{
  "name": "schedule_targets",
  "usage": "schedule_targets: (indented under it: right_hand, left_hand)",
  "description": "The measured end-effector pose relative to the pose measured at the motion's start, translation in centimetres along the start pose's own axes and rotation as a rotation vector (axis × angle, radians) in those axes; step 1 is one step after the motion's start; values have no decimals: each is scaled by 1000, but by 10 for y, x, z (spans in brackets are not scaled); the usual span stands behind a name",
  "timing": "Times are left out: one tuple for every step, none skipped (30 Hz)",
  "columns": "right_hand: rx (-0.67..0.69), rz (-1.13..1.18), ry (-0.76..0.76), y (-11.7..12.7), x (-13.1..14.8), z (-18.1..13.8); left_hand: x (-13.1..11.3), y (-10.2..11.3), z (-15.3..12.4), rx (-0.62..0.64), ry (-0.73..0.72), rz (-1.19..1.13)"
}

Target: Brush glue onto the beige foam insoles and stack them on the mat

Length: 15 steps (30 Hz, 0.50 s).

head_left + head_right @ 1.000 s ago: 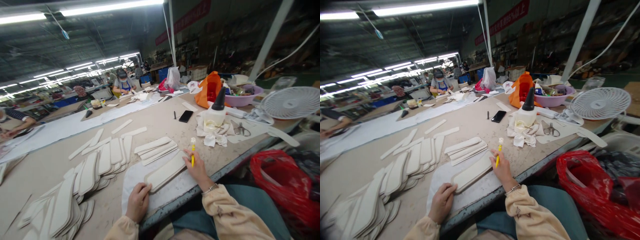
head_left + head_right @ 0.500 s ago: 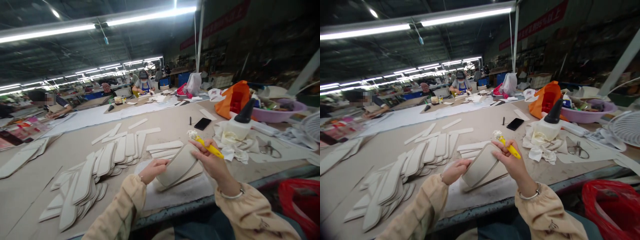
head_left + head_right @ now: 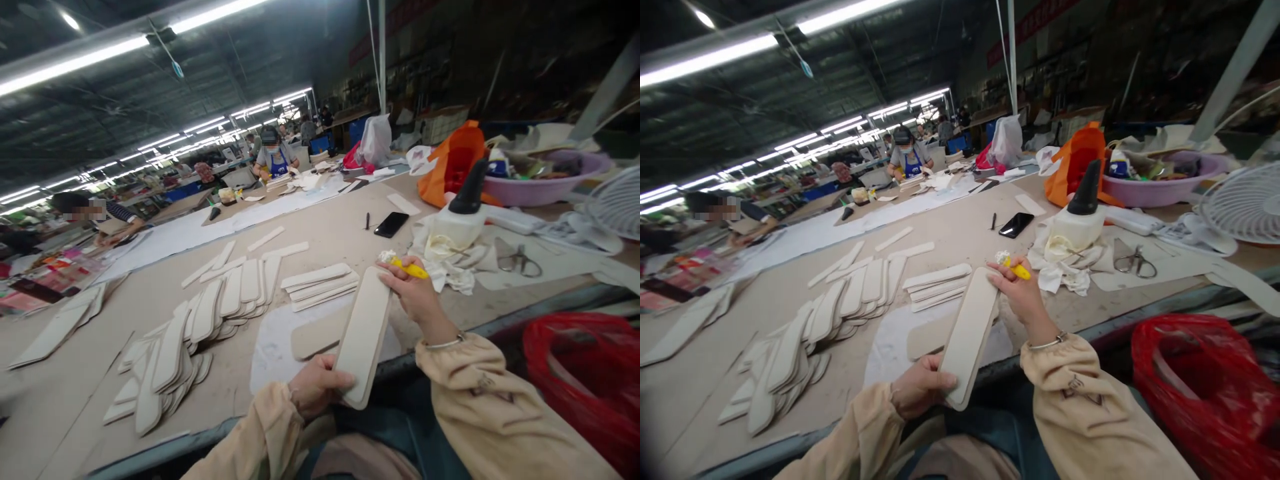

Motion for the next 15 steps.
schedule_targets:
  right_hand:
    - [0, 7, -7, 0, -4, -1]
    - [4, 6, -12, -1, -7, -2]
    - [8, -2, -10, -3, -8, -3]
    - [11, -15, -5, -5, -10, -5]
    - [13, -29, 0, -8, -10, -6]
    - [18, -40, 3, -11, -11, -7]
    - [29, -46, 3, -15, -12, -9]
    - [42, -48, 7, -20, -12, -10]
    - [57, -46, 15, -25, -12, -13]
    - [71, -45, 26, -31, -11, -15]
    - [80, -45, 41, -37, -11, -19]
    - [82, -48, 53, -43, -10, -22]
    - [75, -58, 62, -48, -10, -26]
    - [67, -70, 58, -53, -10, -30]
    - [61, -89, 51, -58, -10, -34]
  left_hand:
    - [4, -1, -1, -17, 11, -9]
    - [7, 0, -2, -32, 18, -14]
    - [9, 1, -4, -44, 21, -17]
    - [11, 2, -7, -55, 22, -19]
    - [11, 5, -10, -67, 19, -19]
    - [12, 8, -15, -79, 13, -20]
    - [12, 10, -20, -92, 6, -22]
    - [12, 13, -26, -102, 0, -23]
    - [12, 14, -32, -107, -3, -25]
    - [13, 14, -38, -108, -5, -27]
    - [13, 13, -43, -106, -6, -31]
    - [14, 11, -46, -104, -9, -37]
    - [14, 8, -48, -102, -10, -47]
    - [14, 6, -49, -108, -17, -58]
    - [13, 4, -49, -119, -24, -73]
Point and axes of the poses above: each hand's wrist, its own z-axis towards the middle knuckle, its own y-axis out of the back of the hand, x = y × z, the point moved 7 cm from there along z, towards the middle knuckle, and after that the axes turned 8 degrees about x, right-handed, at the moved point
